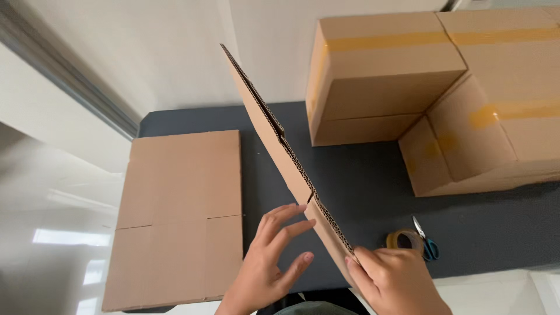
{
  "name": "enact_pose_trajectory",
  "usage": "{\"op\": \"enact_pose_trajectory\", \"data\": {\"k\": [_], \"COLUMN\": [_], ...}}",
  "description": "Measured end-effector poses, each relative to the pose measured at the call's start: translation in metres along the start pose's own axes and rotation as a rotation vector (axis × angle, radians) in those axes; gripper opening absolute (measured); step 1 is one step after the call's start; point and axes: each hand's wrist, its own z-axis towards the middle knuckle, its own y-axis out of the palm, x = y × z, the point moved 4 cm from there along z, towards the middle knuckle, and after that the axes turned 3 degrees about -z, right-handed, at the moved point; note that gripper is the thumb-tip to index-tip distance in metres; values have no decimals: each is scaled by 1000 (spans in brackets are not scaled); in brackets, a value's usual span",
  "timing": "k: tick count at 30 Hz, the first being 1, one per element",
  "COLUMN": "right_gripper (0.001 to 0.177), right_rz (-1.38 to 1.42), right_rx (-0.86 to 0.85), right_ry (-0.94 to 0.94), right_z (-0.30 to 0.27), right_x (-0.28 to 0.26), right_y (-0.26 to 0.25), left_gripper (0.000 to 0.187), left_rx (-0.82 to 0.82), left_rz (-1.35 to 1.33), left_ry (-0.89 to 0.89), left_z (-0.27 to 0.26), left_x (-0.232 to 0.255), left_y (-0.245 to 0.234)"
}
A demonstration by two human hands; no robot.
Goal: The person assembles a cardboard box by folding the flaps and sealing it with adhesive tape using a tape roll and scissors.
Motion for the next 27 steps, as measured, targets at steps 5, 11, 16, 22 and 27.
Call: {"op": "enact_pose_trajectory", "data": {"k": [5,11,16,22,27], "right_gripper": [26,25,34,32,52], "right_rz": [-18,372,710,689,737], "right_rx": [-32,-116,-1,364,825], "right_ry": [151,272,-179,-464,-144], "right_z": [-39,-41,-26,-32,-52], "right_x": [23,35,47,61,74], "right_y": [32,9,-16,6,2], "left_gripper": [36,35,30,17,14], "left_rx": [-64,70,199,259,596], "left_rz": [162,217,232,418,627], "left_ry": [169,201,207,120,116], "left_z": [7,-4,-12,-51,-112], "left_x": [-2,-14,-15,-7,-3], "left_y": [60,103,105,99,94]}}
